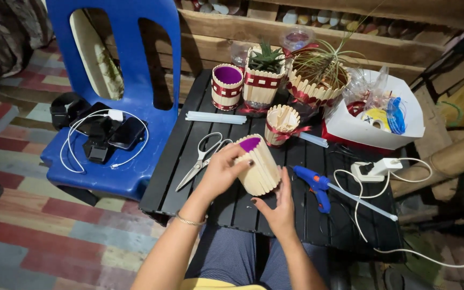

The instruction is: The person is finishing a craft project by gluing popsicle sticks around a purple plastic cup to create a pencil holder.

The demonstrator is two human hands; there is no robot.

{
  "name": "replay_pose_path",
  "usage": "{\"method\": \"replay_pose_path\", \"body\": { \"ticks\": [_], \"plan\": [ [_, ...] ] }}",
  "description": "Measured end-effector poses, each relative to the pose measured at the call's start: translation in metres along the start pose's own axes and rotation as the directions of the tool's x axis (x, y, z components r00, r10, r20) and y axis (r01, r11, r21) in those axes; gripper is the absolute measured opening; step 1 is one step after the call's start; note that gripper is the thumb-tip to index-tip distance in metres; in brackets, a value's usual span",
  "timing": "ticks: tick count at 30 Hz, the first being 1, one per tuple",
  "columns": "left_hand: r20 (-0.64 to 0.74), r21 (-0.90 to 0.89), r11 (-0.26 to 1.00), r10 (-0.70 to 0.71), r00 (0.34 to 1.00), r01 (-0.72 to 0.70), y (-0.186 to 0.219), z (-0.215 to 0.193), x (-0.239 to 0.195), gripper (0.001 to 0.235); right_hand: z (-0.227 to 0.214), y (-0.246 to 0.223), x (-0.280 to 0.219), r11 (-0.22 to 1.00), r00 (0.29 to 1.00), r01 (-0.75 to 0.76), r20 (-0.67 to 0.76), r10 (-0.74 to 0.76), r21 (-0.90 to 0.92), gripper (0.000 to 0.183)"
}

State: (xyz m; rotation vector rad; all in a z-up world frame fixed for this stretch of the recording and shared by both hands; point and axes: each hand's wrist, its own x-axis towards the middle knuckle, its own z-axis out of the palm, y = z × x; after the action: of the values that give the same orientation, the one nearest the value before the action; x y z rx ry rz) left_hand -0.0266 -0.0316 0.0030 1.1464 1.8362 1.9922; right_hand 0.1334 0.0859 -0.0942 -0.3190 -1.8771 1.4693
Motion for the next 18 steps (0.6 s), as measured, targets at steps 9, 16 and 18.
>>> {"method": "replay_pose_path", "body": {
  "ticks": [9,16,18],
  "plan": [
    [0.353,0.41,0.747,0.399,0.846,-0.524,0.015,0.032,-0.004,0.017,-0.001,0.006,0.005,0.998,0.998,-0.017,-0.06,0.014,-0.058,0.124],
    [0.393,0.521,0.555,0.519,0.759,-0.649,-0.003,0.064,-0.029,0.016,-0.008,0.026,0.002,0.948,0.967,-0.232,-0.153,0.201,-0.219,0.126],
    [0.386,0.559,0.499,0.55,0.741,-0.662,0.012,0.065,-0.036,0.018,-0.009,0.029,0.003,0.955,0.968,-0.217,-0.167,0.185,-0.2,0.116]
  ]
}}
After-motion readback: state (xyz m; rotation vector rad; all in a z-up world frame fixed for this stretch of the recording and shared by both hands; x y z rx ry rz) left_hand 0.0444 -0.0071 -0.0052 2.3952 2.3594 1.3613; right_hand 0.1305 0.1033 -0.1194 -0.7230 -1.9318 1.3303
